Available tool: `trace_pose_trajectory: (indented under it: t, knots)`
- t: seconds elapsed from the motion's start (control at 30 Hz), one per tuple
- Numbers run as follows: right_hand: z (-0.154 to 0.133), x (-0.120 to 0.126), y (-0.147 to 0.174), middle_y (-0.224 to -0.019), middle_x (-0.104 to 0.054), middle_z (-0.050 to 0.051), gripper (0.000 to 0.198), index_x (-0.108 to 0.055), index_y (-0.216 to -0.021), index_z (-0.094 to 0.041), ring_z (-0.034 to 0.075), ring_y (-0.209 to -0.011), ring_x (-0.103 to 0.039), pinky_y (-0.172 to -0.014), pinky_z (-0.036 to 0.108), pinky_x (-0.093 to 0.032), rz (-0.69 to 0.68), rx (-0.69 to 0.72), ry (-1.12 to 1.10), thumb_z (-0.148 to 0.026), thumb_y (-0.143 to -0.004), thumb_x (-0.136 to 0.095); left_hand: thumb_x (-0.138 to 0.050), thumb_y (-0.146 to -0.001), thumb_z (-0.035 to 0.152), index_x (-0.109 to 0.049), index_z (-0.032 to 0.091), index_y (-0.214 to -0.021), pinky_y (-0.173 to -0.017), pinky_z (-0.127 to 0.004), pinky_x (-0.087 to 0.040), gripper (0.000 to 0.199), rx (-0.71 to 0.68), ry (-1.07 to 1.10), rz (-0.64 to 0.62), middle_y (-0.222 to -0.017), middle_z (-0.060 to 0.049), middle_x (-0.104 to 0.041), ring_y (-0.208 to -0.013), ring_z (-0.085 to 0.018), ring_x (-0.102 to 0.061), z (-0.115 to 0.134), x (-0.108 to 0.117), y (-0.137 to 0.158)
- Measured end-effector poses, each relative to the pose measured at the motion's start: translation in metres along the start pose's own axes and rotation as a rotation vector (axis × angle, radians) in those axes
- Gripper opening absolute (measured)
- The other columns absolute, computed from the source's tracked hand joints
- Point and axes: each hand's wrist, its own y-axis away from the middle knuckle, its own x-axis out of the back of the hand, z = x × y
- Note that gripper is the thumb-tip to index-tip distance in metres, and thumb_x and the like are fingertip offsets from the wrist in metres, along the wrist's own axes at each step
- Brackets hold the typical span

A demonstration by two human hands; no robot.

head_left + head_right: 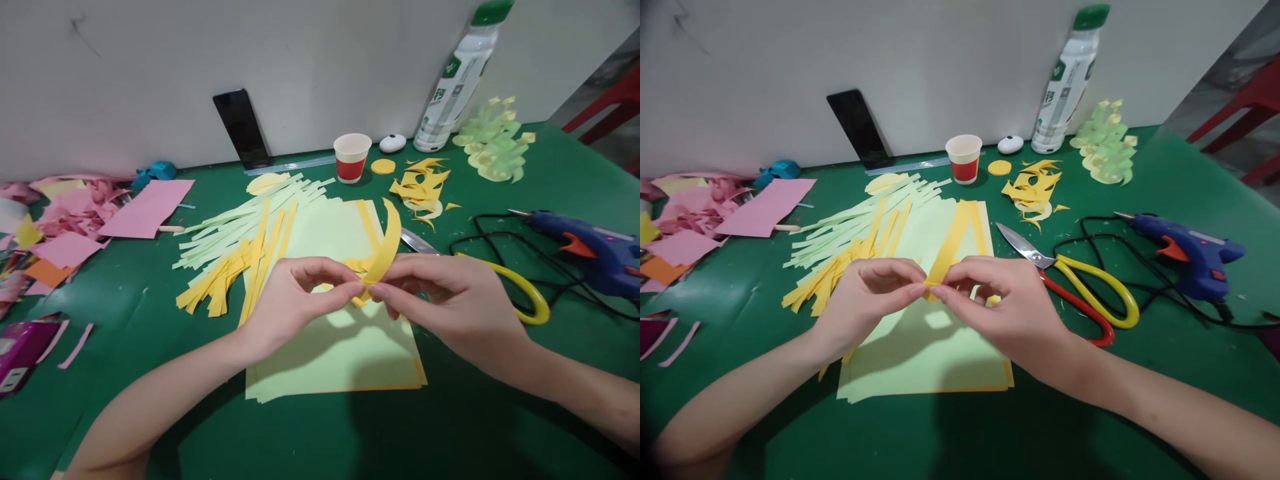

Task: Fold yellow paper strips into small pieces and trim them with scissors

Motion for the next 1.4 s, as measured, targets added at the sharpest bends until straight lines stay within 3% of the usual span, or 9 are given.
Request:
trace_pose_trajectory:
  t: [0.4, 0.7, 0.83, 0.97, 1.07, 1.2, 1.4]
  knots:
    - [-0.006, 0.001, -0.002, -0.047, -0.055, -0.002, 0.013, -0.059, -0.058, -0.016, 0.007, -0.038, -0.048, -0.036, 0.016, -0.042, -0.081, -0.197, -0.148, -0.020, -0.071, -0.060, -0.071, -0.071, 0.017, -0.067, 0.017, -0.068, -0.063, -0.018, -0.048, 0.004, -0.036, 0.060, 0.013, -0.069, 0.002, -0.066, -0.065, -0.008, -0.059, -0.008, -0.002, 0.000]
    - [-0.006, 0.003, 0.000, -0.046, -0.054, -0.003, 0.014, -0.058, -0.058, -0.016, 0.006, -0.039, -0.051, -0.038, 0.014, -0.042, -0.111, -0.193, -0.151, -0.012, -0.071, -0.057, -0.071, -0.070, 0.016, -0.069, 0.018, -0.074, -0.066, -0.021, -0.049, 0.005, -0.072, 0.068, 0.003, -0.076, 0.000, -0.067, -0.069, -0.010, -0.060, -0.010, -0.004, -0.001]
    - [-0.005, 0.004, -0.002, -0.048, -0.053, -0.004, 0.010, -0.060, -0.059, -0.015, 0.006, -0.038, -0.049, -0.036, 0.014, -0.041, -0.180, -0.342, -0.298, -0.012, -0.069, -0.059, -0.067, -0.074, 0.013, -0.073, 0.023, -0.079, -0.070, -0.023, -0.049, 0.013, -0.222, -0.013, -0.062, -0.080, -0.001, -0.067, -0.076, -0.011, -0.061, -0.012, 0.000, -0.002]
    - [0.001, 0.007, -0.005, -0.048, -0.053, -0.004, 0.010, -0.064, -0.065, -0.015, 0.005, -0.037, -0.047, -0.034, 0.013, -0.039, -0.322, -0.536, -0.517, -0.013, -0.072, -0.057, -0.067, -0.074, 0.011, -0.073, 0.026, -0.087, -0.068, -0.024, -0.049, 0.021, -0.499, -0.259, -0.092, -0.080, -0.002, -0.064, -0.074, -0.011, -0.059, -0.013, 0.007, -0.006]
    - [0.005, 0.010, -0.006, -0.053, -0.056, -0.004, 0.017, -0.068, -0.067, -0.016, 0.003, -0.041, -0.047, -0.040, 0.011, -0.041, -0.374, -0.606, -0.620, -0.011, -0.076, -0.054, -0.070, -0.071, 0.014, -0.072, 0.027, -0.093, -0.071, -0.028, -0.049, 0.026, -0.720, -0.480, -0.127, -0.082, -0.003, -0.065, -0.076, -0.014, -0.059, -0.012, 0.014, -0.011]
    - [0.008, 0.012, -0.007, -0.060, -0.058, -0.003, 0.017, -0.071, -0.071, -0.019, 0.003, -0.045, -0.048, -0.043, 0.012, -0.043, -0.398, -0.619, -0.707, -0.016, -0.079, -0.056, -0.072, -0.070, 0.021, -0.071, 0.032, -0.095, -0.071, -0.032, -0.048, 0.027, -0.854, -0.652, -0.150, -0.082, -0.004, -0.068, -0.076, -0.017, -0.061, -0.006, 0.021, -0.016]
    - [0.006, 0.012, -0.004, -0.054, -0.057, -0.003, 0.011, -0.069, -0.076, -0.018, 0.005, -0.038, -0.049, -0.037, 0.015, -0.043, -0.375, -0.517, -0.634, -0.021, -0.078, -0.059, -0.065, -0.077, 0.022, -0.070, 0.032, -0.095, -0.071, -0.031, -0.047, 0.022, -0.876, -0.682, -0.117, -0.081, -0.003, -0.069, -0.075, -0.016, -0.060, -0.003, 0.022, -0.016]
